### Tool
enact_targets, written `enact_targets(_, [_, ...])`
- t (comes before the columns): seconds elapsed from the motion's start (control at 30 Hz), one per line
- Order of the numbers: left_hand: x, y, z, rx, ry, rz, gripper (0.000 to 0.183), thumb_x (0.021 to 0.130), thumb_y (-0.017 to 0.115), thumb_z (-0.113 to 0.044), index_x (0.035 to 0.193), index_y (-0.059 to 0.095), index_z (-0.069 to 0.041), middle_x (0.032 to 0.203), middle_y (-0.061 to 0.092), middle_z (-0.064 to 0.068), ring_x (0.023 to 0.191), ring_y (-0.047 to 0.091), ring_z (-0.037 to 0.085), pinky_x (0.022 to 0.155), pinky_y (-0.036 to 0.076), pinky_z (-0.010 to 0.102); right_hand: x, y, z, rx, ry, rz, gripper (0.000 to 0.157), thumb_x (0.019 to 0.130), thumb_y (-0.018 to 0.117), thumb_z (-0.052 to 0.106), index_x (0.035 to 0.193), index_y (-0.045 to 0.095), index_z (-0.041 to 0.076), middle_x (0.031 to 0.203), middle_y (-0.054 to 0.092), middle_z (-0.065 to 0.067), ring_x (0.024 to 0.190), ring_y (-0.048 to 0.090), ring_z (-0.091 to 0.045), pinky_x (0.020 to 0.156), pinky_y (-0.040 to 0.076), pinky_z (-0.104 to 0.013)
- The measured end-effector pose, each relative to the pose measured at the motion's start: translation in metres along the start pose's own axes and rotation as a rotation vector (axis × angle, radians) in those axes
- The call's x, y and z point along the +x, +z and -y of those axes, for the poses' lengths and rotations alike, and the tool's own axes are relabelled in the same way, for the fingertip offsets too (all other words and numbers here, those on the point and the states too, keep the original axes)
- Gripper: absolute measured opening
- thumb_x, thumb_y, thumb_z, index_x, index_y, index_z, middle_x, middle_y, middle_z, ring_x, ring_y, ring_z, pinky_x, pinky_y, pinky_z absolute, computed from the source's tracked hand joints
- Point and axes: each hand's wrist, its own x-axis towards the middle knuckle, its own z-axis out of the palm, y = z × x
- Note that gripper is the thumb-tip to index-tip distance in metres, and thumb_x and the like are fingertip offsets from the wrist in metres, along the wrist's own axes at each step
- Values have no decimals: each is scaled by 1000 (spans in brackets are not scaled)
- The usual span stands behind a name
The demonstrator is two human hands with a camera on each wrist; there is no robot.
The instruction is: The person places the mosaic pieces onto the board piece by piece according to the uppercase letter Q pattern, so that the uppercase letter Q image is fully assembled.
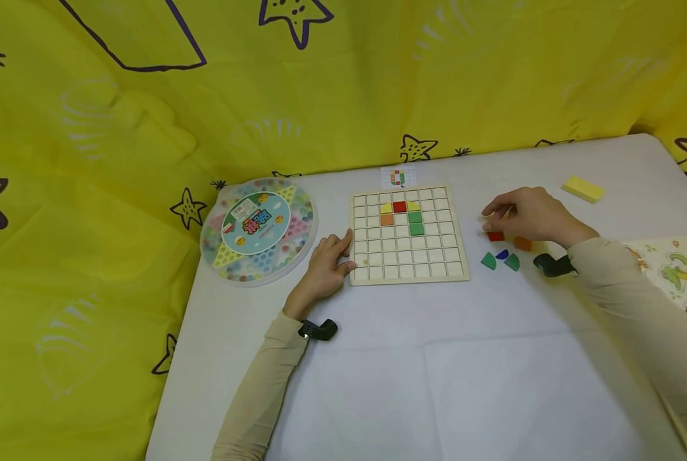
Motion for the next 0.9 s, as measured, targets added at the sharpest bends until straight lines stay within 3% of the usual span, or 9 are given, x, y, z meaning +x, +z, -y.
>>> enact_targets(0.17, [0,0,0,3,-1,-8,72,100,70,-15,162,38,0,104,54,9,97,41,25,92,29,38,-21,-7,-17,-65,18,2,33,95,80,26,119,78,4,101,77,-9,90,66,-26,70,47,-36])
enact_targets(0.57, [-3,1,-2,-8,-14,-10,72,100,69,-14,162,37,1,104,55,9,96,40,25,91,29,36,-50,-3,-39,-118,59,-14,44,93,80,49,110,78,8,96,75,-1,91,65,-23,72,46,-36])
enact_targets(0.73, [-3,1,-1,-10,-2,-20,71,99,70,-14,162,39,1,103,54,9,96,41,25,91,29,37,-53,1,-38,-105,49,-21,34,94,80,43,104,78,11,91,74,2,84,63,-19,68,46,-35])
enact_targets(0.9, [-3,1,-1,-11,3,-23,71,100,70,-15,161,39,1,103,54,8,96,41,25,91,29,37,-54,2,-35,-99,23,-15,25,94,82,28,107,77,7,92,73,0,83,62,-18,68,46,-32])
